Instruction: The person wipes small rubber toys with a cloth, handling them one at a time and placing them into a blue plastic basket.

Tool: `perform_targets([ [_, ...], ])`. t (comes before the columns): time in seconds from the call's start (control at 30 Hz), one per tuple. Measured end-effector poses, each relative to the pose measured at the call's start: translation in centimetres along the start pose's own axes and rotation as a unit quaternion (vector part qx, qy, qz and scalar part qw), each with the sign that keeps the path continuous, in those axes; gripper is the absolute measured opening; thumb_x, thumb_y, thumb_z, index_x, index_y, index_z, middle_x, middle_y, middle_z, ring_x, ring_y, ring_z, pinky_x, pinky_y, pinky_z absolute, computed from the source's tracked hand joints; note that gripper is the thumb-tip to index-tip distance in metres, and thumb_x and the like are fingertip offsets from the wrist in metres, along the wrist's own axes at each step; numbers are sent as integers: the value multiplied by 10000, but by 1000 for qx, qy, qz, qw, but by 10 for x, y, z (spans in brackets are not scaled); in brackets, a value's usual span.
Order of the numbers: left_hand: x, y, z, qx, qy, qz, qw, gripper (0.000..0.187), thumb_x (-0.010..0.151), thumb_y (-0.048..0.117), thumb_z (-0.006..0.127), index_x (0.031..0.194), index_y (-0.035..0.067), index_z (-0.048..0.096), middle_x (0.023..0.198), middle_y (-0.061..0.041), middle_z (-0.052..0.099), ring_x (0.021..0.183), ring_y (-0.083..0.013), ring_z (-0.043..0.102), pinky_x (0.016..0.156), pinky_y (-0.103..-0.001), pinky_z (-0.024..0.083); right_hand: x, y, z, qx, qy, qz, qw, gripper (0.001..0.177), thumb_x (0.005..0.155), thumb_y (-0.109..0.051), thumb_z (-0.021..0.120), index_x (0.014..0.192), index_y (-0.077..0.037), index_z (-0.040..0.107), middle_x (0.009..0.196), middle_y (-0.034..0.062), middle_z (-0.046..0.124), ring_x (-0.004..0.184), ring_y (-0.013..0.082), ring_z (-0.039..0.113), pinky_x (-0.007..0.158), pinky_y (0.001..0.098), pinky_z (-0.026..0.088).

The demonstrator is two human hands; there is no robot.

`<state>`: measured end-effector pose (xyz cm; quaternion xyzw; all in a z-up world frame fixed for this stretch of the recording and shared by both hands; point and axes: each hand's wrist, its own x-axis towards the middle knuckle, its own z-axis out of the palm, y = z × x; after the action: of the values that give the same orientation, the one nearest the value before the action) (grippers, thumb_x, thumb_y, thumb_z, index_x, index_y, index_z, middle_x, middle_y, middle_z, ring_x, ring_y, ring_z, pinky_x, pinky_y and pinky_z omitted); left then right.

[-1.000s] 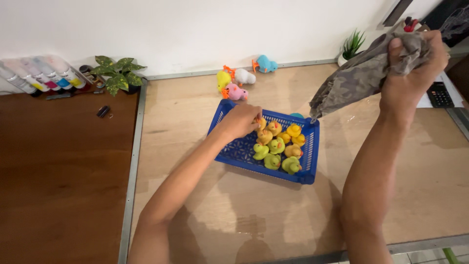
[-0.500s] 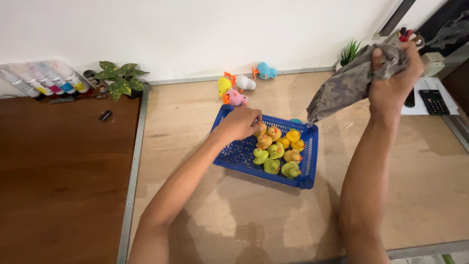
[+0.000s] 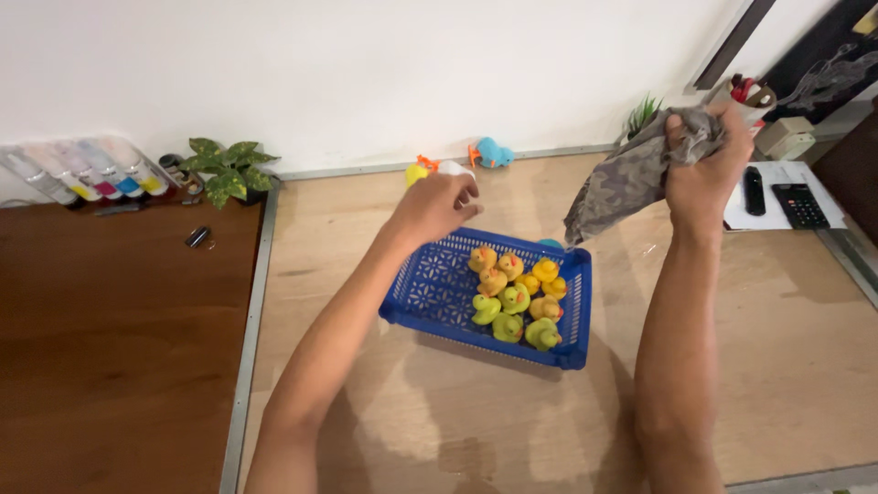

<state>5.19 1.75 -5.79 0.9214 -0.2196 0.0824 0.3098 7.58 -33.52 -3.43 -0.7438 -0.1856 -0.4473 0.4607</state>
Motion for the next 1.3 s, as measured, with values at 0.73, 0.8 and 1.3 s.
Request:
perform_targets([
  [0.73,137,-160,103,295,25,76,952,157,822,156,747,966,96,732,1034,-129,714,994,-311,692,866,-482,543,0,-8,27,-55,-19,4,998,174,1052,-35,774,1028,27,613,876,77,634,804,144,559,756,306,471],
  [0.8,132,-142,74,163,51,64,983,258,780,180,785,1001,64,720,1068,-188,699,995,-368,675,845,-465,550,0,-15,26,-32,-23,39,998,175,1041,-53,767,1019,19,609,854,67,637,772,134,586,716,298,474],
  [1.3,29,22,34,-444,75,100,887,454,926,38,709,1361,-4,583,1199,-89,711,1106,-166,696,928,-307,606,-18,-104,68,51,-194,29,979,123,942,-33,754,956,13,641,832,73,696,758,117,629,689,286,514],
])
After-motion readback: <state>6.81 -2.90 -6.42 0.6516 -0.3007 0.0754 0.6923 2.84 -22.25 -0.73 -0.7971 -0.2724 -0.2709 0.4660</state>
